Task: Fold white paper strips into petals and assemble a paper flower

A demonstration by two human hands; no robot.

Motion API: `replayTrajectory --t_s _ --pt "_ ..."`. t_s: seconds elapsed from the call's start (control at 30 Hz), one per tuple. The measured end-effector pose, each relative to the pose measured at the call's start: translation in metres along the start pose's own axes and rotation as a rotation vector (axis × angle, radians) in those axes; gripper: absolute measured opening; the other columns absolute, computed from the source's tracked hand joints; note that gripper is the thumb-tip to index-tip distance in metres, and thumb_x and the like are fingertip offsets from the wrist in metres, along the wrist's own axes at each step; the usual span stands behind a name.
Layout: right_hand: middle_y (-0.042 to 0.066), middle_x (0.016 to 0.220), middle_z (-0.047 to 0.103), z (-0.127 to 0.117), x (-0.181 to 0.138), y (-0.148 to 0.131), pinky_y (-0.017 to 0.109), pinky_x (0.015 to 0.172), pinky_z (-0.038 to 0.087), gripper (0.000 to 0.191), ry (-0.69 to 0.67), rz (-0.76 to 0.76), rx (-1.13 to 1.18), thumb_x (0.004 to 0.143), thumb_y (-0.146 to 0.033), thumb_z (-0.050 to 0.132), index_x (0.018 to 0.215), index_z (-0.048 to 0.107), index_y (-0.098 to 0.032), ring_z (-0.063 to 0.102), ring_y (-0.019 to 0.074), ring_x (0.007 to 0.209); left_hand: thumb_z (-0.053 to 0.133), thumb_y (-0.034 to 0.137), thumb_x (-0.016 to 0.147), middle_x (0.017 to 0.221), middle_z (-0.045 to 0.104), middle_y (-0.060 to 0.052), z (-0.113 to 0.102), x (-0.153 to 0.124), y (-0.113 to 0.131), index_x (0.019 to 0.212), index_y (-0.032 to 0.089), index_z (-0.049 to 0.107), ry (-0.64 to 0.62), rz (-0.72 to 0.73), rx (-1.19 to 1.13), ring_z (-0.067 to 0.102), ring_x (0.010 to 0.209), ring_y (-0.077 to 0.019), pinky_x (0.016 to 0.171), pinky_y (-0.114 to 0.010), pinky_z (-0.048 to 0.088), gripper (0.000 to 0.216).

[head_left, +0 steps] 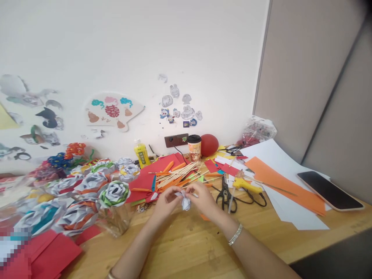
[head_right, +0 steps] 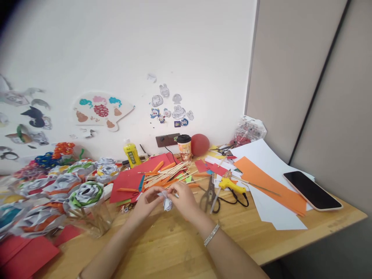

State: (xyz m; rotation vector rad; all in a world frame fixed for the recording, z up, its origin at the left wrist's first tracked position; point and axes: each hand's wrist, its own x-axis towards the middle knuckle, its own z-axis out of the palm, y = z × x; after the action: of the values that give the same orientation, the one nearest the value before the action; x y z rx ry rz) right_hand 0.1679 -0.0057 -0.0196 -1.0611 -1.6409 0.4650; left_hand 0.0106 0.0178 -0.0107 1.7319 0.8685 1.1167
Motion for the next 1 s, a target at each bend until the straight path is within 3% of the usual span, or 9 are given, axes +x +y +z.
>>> replayTrajectory --t_s 0.2,0.4,0.53,0.63,0.73,0.9,1.0 --pt "0.002 0.080 0.061 -0.001 -0.003 -0.003 0.029 0.074 0.039 0.006 0.031 -0.205 -0.048 0.076 -0.014 0.059 0.078 0.058 -0.020 0.051 0.0175 0.082 0.064 0.026 0.069 0.082 0.066 -0.005 -0.002 -0.001 -0.010 0.078 0.017 0.063 0.119 0.220 0.258 0.061 0.079 -0.0174 0.075 -0.029 0.047 0.012" --pt "0.003 0.086 0.061 0.001 -0.003 0.000 0.031 0.076 0.038 0.011 0.046 -0.234 -0.077 0.077 -0.020 0.059 0.088 0.058 -0.021 0.051 0.0189 0.085 0.062 0.024 0.071 0.082 0.069 -0.007 -0.004 -0.002 -0.005 0.076 0.017 0.065 0.183 0.419 0.363 0.062 0.080 -0.0184 0.076 -0.031 0.048 0.009" --pt "0.003 0.081 0.060 -0.002 -0.002 -0.001 0.029 0.073 0.038 0.005 0.038 -0.234 -0.079 0.077 -0.021 0.059 0.082 0.058 -0.020 0.051 0.0178 0.081 0.062 0.024 0.072 0.082 0.068 -0.007 -0.004 -0.003 0.000 0.078 0.017 0.063 0.185 0.440 0.397 0.062 0.082 -0.0187 0.077 -0.031 0.048 0.010" --pt "0.002 0.076 0.059 -0.008 0.000 -0.006 0.028 0.071 0.038 0.004 -0.006 -0.183 -0.068 0.077 -0.021 0.059 0.074 0.057 -0.019 0.051 0.0170 0.079 0.063 0.026 0.070 0.078 0.066 -0.006 -0.004 -0.003 0.005 0.074 0.017 0.061 0.136 0.343 0.400 0.061 0.076 -0.0180 0.073 -0.029 0.047 0.011" --pt "-0.001 0.070 0.057 -0.011 0.002 -0.010 0.024 0.064 0.038 0.009 -0.087 -0.034 0.009 0.075 -0.021 0.059 0.067 0.056 -0.018 0.051 0.0144 0.071 0.065 0.028 0.067 0.072 0.063 -0.003 -0.004 -0.001 0.008 0.068 0.016 0.058 0.067 0.179 0.341 0.059 0.069 -0.0160 0.066 -0.026 0.047 0.013" --pt "-0.002 0.068 0.055 -0.008 0.001 -0.005 0.021 0.059 0.038 0.006 -0.161 0.204 0.178 0.069 -0.017 0.059 0.067 0.054 -0.017 0.051 0.0117 0.065 0.073 0.031 0.055 0.064 0.058 0.001 -0.004 0.003 0.007 0.061 0.015 0.054 -0.106 -0.112 -0.007 0.054 0.061 -0.0123 0.058 -0.023 0.044 0.026" --pt "-0.002 0.067 0.054 -0.004 -0.001 0.000 0.022 0.058 0.038 0.011 -0.236 0.340 0.336 0.068 -0.025 0.060 0.070 0.053 -0.016 0.050 0.0115 0.062 0.074 0.034 0.054 0.059 0.057 0.003 -0.005 0.003 0.008 0.066 0.014 0.055 -0.196 -0.290 -0.151 0.053 0.054 -0.0102 0.056 -0.023 0.042 0.030"
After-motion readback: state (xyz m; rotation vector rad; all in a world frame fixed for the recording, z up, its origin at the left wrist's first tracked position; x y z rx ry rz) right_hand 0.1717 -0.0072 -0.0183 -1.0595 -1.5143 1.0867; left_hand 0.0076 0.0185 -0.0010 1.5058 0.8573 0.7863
